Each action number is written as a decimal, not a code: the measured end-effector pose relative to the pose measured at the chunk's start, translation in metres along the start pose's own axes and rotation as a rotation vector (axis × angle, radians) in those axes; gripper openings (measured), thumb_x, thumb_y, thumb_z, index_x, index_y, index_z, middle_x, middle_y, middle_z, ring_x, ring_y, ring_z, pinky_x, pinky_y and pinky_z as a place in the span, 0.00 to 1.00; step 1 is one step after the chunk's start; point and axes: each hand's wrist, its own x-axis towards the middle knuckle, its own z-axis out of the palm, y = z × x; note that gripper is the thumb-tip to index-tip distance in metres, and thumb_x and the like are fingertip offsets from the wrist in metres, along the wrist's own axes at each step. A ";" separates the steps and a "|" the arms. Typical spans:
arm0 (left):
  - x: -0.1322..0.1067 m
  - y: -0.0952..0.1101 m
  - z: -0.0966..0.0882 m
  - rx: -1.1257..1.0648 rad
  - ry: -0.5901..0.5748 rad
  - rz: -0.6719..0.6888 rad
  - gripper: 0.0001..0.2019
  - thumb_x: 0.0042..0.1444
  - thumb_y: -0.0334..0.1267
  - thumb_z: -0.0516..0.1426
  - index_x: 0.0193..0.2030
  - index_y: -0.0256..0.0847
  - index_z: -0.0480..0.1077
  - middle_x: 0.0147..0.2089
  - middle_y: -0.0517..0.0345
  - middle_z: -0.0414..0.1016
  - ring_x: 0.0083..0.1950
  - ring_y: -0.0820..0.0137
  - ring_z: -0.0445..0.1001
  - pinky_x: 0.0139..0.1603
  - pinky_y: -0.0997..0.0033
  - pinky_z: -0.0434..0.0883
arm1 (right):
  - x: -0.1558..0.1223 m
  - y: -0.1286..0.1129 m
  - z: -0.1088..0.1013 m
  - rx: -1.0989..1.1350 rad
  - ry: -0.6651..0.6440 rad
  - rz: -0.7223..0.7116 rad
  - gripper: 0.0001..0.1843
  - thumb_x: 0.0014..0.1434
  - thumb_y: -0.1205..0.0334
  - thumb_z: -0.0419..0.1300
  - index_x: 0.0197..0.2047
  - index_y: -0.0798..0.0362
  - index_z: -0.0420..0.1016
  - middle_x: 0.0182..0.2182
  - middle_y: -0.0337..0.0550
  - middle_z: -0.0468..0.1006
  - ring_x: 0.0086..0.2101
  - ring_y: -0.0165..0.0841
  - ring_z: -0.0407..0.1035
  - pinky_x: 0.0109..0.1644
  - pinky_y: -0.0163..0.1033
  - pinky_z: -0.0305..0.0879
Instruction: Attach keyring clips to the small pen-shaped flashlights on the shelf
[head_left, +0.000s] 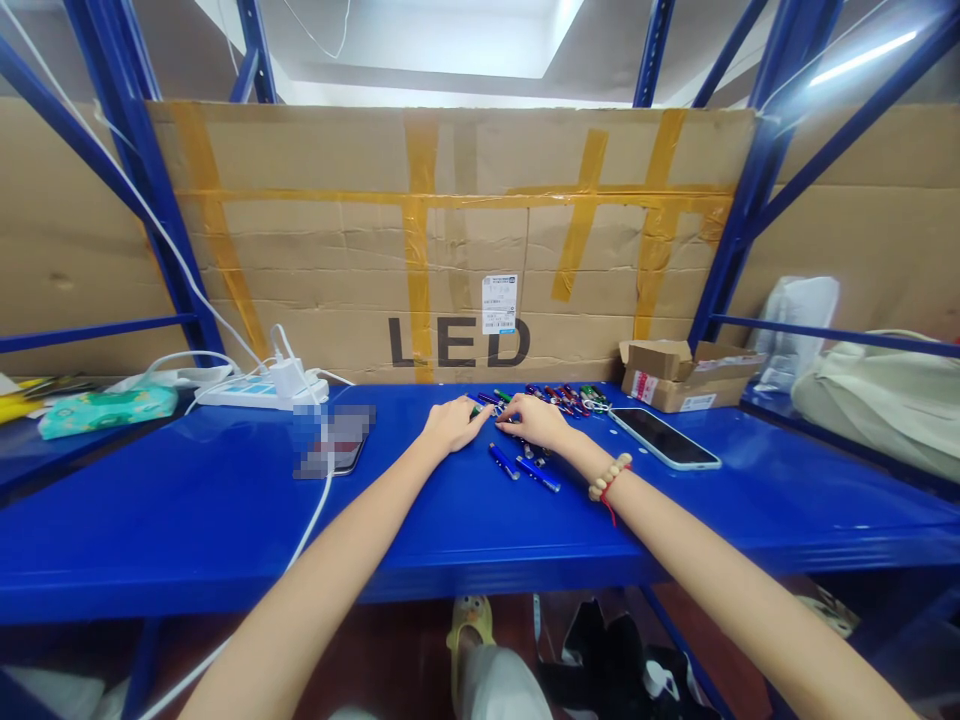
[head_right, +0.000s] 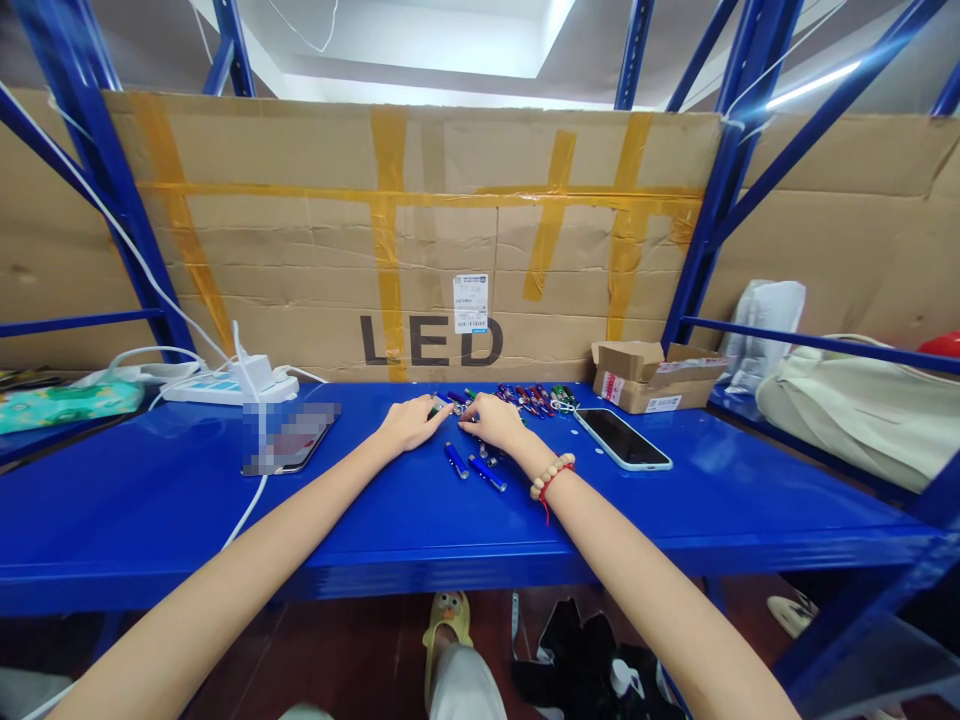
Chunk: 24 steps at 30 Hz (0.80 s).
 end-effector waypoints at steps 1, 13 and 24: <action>0.000 0.000 0.000 -0.009 -0.006 0.013 0.29 0.57 0.56 0.34 0.40 0.43 0.70 0.49 0.54 0.70 0.50 0.61 0.68 0.45 0.64 0.65 | 0.000 0.000 0.001 0.006 0.009 -0.002 0.09 0.53 0.56 0.56 0.34 0.45 0.78 0.38 0.39 0.74 0.37 0.31 0.68 0.31 0.32 0.57; 0.000 -0.002 0.001 0.025 -0.062 0.154 0.27 0.57 0.56 0.34 0.39 0.43 0.68 0.47 0.54 0.73 0.48 0.61 0.70 0.43 0.64 0.66 | 0.003 -0.004 0.007 0.107 0.019 0.081 0.09 0.49 0.56 0.58 0.33 0.48 0.76 0.37 0.38 0.74 0.35 0.31 0.68 0.31 0.32 0.58; -0.001 -0.001 -0.002 0.061 -0.079 0.153 0.20 0.58 0.48 0.38 0.37 0.43 0.67 0.44 0.54 0.73 0.45 0.61 0.71 0.40 0.64 0.67 | 0.002 -0.007 0.003 0.187 0.261 -0.024 0.08 0.52 0.58 0.57 0.33 0.50 0.76 0.36 0.39 0.72 0.32 0.27 0.65 0.32 0.31 0.56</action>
